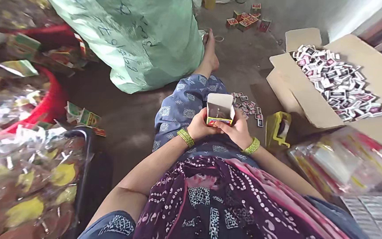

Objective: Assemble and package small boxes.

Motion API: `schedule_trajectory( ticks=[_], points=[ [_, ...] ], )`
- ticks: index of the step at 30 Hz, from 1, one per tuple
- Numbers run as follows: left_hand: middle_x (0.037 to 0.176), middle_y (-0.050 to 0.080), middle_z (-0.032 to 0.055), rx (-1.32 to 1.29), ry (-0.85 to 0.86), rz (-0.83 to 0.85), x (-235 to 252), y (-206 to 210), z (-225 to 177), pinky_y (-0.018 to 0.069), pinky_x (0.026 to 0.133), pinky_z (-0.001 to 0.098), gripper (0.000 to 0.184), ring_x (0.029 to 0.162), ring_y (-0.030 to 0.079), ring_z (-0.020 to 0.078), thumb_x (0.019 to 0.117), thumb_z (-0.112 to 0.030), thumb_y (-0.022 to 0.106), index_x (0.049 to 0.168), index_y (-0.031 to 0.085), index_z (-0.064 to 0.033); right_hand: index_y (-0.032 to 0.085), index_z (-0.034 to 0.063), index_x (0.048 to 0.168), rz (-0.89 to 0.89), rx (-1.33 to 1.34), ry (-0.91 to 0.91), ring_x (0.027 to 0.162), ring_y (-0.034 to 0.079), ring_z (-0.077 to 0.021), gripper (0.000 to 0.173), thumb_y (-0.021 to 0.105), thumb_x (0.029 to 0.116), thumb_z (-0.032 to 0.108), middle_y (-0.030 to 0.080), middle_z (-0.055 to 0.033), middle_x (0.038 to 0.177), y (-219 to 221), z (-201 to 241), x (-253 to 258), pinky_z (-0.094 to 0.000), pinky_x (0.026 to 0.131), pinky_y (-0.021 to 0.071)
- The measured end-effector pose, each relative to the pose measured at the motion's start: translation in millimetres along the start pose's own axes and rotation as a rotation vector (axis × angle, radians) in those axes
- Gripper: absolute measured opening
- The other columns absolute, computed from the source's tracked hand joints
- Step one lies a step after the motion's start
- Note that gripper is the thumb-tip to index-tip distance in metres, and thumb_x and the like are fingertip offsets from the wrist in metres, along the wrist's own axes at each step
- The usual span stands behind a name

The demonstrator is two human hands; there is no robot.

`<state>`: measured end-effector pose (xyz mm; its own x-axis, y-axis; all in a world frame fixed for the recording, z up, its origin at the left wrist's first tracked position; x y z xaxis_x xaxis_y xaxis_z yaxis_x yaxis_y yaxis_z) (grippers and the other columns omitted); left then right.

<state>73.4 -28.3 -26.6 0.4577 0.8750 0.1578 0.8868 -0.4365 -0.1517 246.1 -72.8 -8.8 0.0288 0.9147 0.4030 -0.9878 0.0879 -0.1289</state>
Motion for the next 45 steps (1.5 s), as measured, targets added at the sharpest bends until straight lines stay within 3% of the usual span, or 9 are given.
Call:
schedule_trajectory(
  ticks=[3, 7, 9, 19, 23, 26, 32, 38, 45],
  points=[
    [0.108, 0.075, 0.0065, 0.024, -0.028, -0.030, 2.7, -3.2, 5.7, 0.0602, 0.097, 0.0358, 0.073, 0.102, 0.072, 0.0119, 0.0647, -0.021, 0.095, 0.125, 0.060, 0.0007, 0.046, 0.0055, 0.139, -0.142, -0.440, -0.313, 0.131, 0.053, -0.0275, 0.078, 0.089, 0.0800, 0.034, 0.056, -0.0167, 0.135, -7.5, 2.2, -0.3, -0.0484, 0.109, 0.0476],
    [0.107, 0.074, 0.0065, 0.066, -0.087, -0.027, 3.5, -4.6, 9.4, 0.0596, 0.096, 0.0357, 0.073, 0.101, 0.072, 0.0112, 0.0656, -0.025, 0.094, 0.126, 0.060, -0.0007, 0.074, 0.0112, 0.105, -0.036, -0.744, -0.669, 0.114, 0.066, -0.0228, 0.020, 0.079, 0.0906, 0.024, 0.073, -0.0070, 0.109, -6.9, 19.0, 3.0, -0.0564, 0.113, 0.0416],
    [0.107, 0.074, 0.0071, 0.183, -0.084, 0.009, 2.8, -3.9, 7.9, 0.0581, 0.095, 0.0359, 0.066, 0.100, 0.071, 0.0111, 0.0702, -0.025, 0.089, 0.125, 0.061, -0.0007, 0.078, 0.0139, 0.105, 0.127, -0.877, -0.654, 0.112, 0.068, -0.0206, 0.021, 0.070, 0.0976, 0.032, 0.075, -0.0027, 0.106, 0.5, 21.8, 3.6, -0.0637, 0.116, 0.0356],
    [0.112, 0.072, 0.0142, 0.509, -0.082, 0.135, -0.7, -1.1, 10.4, 0.0544, 0.099, 0.0487, 0.054, 0.107, 0.070, 0.0252, 0.0818, -0.030, 0.079, 0.125, 0.063, -0.0019, 0.071, 0.0140, 0.079, 0.472, -1.129, -0.262, 0.108, 0.059, -0.0281, 0.063, 0.049, 0.0967, 0.071, 0.065, -0.0054, 0.091, 10.8, 37.6, 11.2, -0.0685, 0.116, 0.0205],
    [0.112, 0.072, 0.0113, 0.367, -0.104, 0.043, 1.0, -7.0, 14.9, 0.0556, 0.100, 0.0445, 0.076, 0.107, 0.070, 0.0192, 0.0703, -0.039, 0.092, 0.128, 0.060, -0.0019, 0.077, 0.0096, 0.110, 0.032, -0.628, -0.306, 0.112, 0.061, -0.0222, 0.035, 0.061, 0.1000, 0.039, 0.068, -0.0091, 0.113, -24.2, 29.7, 20.2, -0.0503, 0.107, 0.0439],
    [0.114, 0.072, 0.0079, 0.302, -0.159, 0.041, 2.2, -7.6, 19.3, 0.0562, 0.100, 0.0418, 0.077, 0.109, 0.069, 0.0148, 0.0684, -0.035, 0.094, 0.130, 0.059, -0.0055, 0.070, 0.0049, 0.119, -0.234, -0.702, 0.056, 0.108, 0.065, -0.0236, 0.032, 0.051, 0.1058, 0.025, 0.066, -0.0152, 0.119, -71.6, -7.8, 36.0, -0.0409, 0.094, 0.0563],
    [0.120, 0.071, 0.0084, 0.272, -0.175, 0.084, 6.8, -6.1, 19.7, 0.0543, 0.104, 0.0409, 0.082, 0.113, 0.068, 0.0144, 0.0691, -0.033, 0.094, 0.136, 0.056, -0.0057, 0.059, -0.0084, 0.132, 0.044, -1.093, 0.937, 0.128, 0.053, -0.0524, 0.053, 0.067, 0.0972, 0.031, 0.051, -0.0373, 0.140, -140.5, -110.0, 25.2, -0.0641, 0.106, 0.0450],
    [0.117, 0.071, 0.0076, 0.268, -0.211, 0.088, 7.1, -7.6, 20.1, 0.0553, 0.102, 0.0421, 0.080, 0.111, 0.068, 0.0145, 0.0686, -0.034, 0.094, 0.134, 0.057, -0.0072, 0.051, -0.0030, 0.144, 0.001, -1.198, 0.923, 0.132, 0.051, -0.0492, 0.052, 0.059, 0.0957, 0.015, 0.046, -0.0331, 0.147, -141.2, -153.4, -5.8, -0.0630, 0.104, 0.0472],
    [0.114, 0.072, 0.0087, 0.228, -0.192, 0.098, 9.4, -7.1, 18.9, 0.0554, 0.102, 0.0420, 0.077, 0.109, 0.069, 0.0152, 0.0698, -0.032, 0.094, 0.132, 0.057, -0.0055, 0.055, -0.0036, 0.137, -0.113, -0.971, 0.952, 0.124, 0.059, -0.0437, 0.068, 0.081, 0.0776, 0.016, 0.061, -0.0299, 0.131, -149.3, -134.4, -1.6, -0.0597, 0.105, 0.0465]
  ],
)
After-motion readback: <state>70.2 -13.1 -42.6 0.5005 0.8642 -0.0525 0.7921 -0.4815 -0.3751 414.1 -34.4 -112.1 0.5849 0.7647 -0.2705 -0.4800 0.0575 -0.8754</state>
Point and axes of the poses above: each hand's wrist, its own x-axis towards the middle knuckle, its own y-axis out of the palm, z = x × y, the point moved 2 cm from there along x, towards the middle knuckle
